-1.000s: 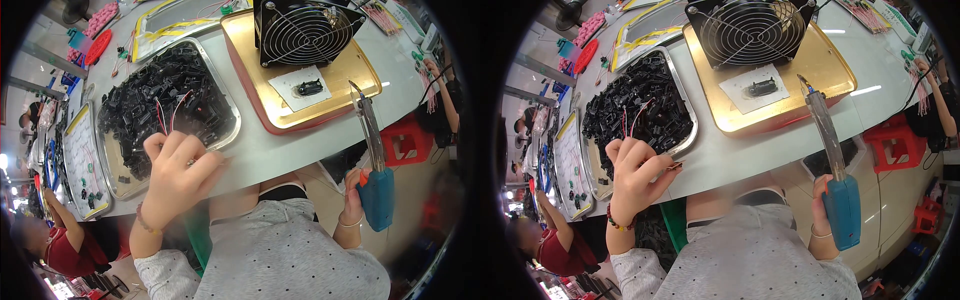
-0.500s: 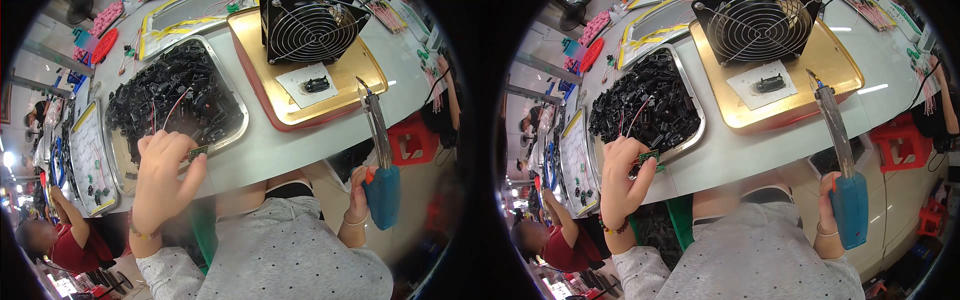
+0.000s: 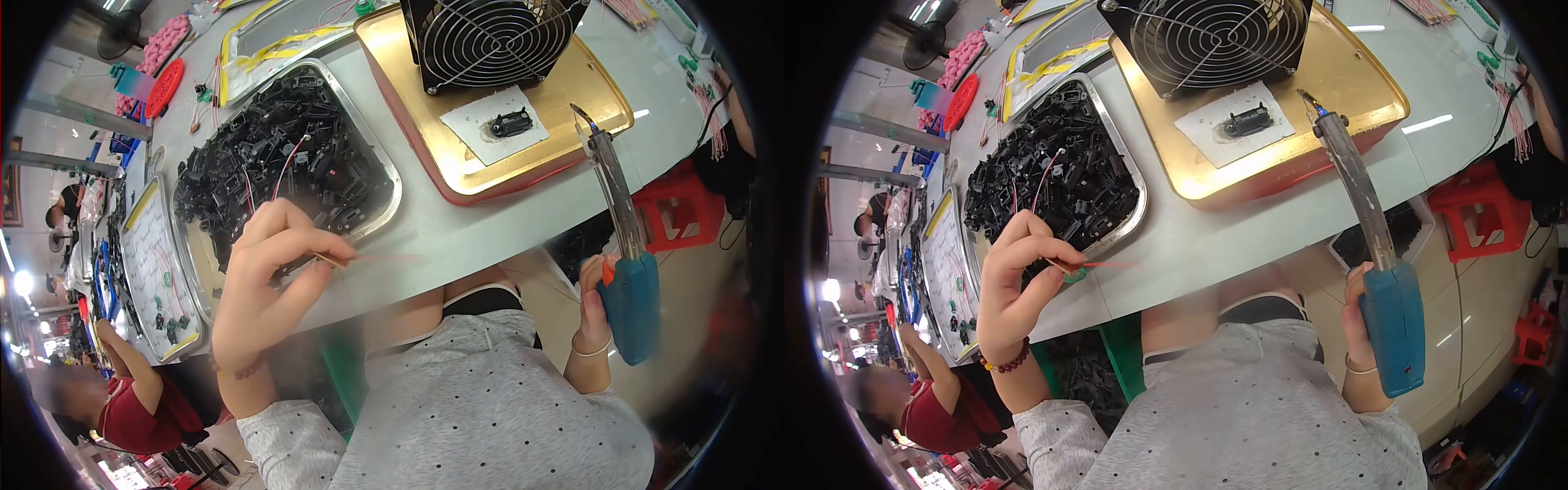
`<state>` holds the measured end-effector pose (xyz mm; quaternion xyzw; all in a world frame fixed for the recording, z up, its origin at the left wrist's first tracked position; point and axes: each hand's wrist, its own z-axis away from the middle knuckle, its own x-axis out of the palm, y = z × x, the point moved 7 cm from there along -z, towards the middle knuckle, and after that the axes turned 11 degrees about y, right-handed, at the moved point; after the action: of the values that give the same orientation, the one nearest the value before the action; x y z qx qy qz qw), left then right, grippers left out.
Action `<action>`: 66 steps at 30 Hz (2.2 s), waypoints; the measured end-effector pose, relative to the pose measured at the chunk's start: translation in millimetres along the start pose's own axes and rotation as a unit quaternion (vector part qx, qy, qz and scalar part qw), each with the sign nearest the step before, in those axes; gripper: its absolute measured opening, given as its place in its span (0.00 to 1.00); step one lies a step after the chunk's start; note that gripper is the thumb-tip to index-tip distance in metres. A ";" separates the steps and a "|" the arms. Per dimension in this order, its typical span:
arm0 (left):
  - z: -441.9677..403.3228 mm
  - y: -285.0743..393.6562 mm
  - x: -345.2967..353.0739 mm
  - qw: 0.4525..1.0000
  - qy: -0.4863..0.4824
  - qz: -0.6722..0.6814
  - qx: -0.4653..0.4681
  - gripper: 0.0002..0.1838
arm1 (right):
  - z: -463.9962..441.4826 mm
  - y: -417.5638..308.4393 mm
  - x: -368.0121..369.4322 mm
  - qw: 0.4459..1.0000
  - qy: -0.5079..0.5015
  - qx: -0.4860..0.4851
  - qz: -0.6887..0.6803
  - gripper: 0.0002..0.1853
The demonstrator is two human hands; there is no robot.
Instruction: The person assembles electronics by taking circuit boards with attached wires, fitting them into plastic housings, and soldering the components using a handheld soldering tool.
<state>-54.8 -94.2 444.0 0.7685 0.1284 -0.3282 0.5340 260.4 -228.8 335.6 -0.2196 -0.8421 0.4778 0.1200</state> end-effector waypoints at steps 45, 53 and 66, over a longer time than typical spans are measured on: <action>-99.6 37.8 85.4 0.998 0.018 0.019 0.049 0.08 | 2.2 2.9 -37.4 0.981 -0.008 0.011 0.192 0.12; -100.5 35.3 97.6 0.990 0.069 0.083 0.096 0.10 | -9.0 -11.5 -11.4 0.975 -0.046 0.003 0.217 0.18; -96.2 30.5 103.3 0.979 0.115 0.050 0.158 0.11 | 3.4 -16.9 -5.4 0.956 -0.057 0.024 0.288 0.16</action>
<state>74.9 -35.1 420.8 0.8812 0.0969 -0.2269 0.4033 259.4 -241.4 348.4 -0.4221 -0.7369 0.5241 -0.0652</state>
